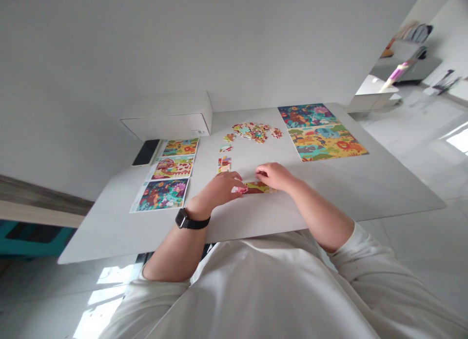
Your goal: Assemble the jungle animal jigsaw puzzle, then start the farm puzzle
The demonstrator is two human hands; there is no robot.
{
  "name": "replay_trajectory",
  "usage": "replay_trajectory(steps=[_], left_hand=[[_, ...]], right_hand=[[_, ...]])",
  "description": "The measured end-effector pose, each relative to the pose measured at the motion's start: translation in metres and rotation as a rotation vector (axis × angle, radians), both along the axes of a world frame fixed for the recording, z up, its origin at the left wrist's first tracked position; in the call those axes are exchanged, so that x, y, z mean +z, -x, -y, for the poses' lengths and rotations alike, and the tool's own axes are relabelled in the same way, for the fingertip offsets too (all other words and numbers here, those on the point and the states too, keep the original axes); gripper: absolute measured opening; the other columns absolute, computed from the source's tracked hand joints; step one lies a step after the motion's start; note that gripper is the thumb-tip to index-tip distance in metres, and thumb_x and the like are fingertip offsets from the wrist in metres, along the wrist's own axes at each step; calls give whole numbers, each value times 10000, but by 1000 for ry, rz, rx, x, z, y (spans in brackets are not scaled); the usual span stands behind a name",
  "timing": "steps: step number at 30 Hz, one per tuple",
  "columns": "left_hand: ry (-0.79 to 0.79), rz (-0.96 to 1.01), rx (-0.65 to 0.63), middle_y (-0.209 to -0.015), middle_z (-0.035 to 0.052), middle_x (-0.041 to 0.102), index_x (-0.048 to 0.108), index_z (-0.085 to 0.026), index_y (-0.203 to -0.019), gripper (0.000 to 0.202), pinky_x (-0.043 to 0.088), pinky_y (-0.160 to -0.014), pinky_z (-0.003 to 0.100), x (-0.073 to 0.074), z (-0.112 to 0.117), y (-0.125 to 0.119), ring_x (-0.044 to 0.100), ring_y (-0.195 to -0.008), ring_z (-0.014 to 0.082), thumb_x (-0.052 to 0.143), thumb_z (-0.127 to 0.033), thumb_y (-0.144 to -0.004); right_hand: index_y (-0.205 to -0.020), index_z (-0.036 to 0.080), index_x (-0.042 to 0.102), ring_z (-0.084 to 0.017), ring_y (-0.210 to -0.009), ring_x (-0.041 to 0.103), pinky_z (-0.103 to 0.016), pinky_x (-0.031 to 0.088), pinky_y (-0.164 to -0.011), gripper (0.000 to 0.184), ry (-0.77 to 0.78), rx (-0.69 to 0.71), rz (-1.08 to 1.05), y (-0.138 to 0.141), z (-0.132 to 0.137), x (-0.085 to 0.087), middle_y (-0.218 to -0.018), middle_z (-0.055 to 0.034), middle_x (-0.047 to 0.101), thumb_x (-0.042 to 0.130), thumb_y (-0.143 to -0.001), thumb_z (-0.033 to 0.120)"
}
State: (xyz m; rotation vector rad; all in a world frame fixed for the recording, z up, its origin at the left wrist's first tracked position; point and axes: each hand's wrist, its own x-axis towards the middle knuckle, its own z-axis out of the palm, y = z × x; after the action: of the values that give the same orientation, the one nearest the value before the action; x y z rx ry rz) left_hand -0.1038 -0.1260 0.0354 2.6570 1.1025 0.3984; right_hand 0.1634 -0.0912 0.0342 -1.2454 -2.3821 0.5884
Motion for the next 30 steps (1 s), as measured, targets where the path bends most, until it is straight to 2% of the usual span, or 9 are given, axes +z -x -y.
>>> replay_trajectory(steps=[3, 6, 10, 13, 17, 22, 30], left_hand=[[31, 38, -32, -1171, 63, 770, 842, -299, -1061, 197, 537, -945, 344, -1, 0, -2, 724, -1027, 237, 744, -251, -897], [51, 55, -41, -1124, 56, 777, 832, -280, -1031, 163, 539, -935, 337, 0, 1, -6, 726, -1016, 229, 720, -243, -918], [53, 39, -43, -1137, 68, 770, 828, -265, -1067, 192, 540, -929, 332, 4, 6, -14, 718, -1014, 215, 670, -232, -964], [34, 23, -4, -1146, 78, 766, 827, -264, -1097, 206, 541, -922, 336, 8, 10, -19, 714, -1020, 218, 649, -254, -993], [25, -10, 29, -1148, 80, 767, 828, -265, -1082, 202, 539, -905, 346, 11, 12, -23, 715, -1007, 225, 643, -262, -1001], [18, -8, 13, -1158, 77, 767, 834, -265, -1065, 189, 531, -908, 355, 8, 10, -22, 712, -1007, 232, 664, -248, -986], [16, 57, 10, -1129, 65, 764, 830, -277, -1033, 154, 511, -901, 334, 5, 7, -20, 702, -996, 220, 688, -288, -975]], right_hand=[[-954, 244, 795, -178, -757, 662, -292, 405, -707, 110, 28, -72, -26, -12, -2, 10, -856, -29, 783, 694, -960, 286], [-967, 239, 777, -170, -719, 653, -280, 411, -689, 78, 120, -116, 40, -27, -5, 17, -812, -10, 762, 750, -924, 297], [-1010, 211, 765, -184, -856, 665, -261, 447, -749, 247, 133, 4, 207, -38, -5, 18, -997, -51, 746, 871, -803, 292], [-1068, 203, 757, -179, -864, 654, -255, 463, -759, 338, 158, 57, 281, -37, -2, 18, -1095, -73, 703, 891, -784, 327], [-1037, 201, 752, -161, -830, 644, -245, 472, -759, 290, 196, 36, 307, -31, 4, 22, -1119, -71, 672, 886, -794, 284], [-1019, 198, 752, -155, -836, 642, -230, 467, -753, 277, 199, 47, 324, -28, 6, 28, -1097, -61, 668, 899, -788, 243], [-1026, 195, 759, -156, -838, 654, -236, 465, -745, 283, 176, 54, 303, -29, 4, 25, -1099, -66, 690, 901, -785, 236]])
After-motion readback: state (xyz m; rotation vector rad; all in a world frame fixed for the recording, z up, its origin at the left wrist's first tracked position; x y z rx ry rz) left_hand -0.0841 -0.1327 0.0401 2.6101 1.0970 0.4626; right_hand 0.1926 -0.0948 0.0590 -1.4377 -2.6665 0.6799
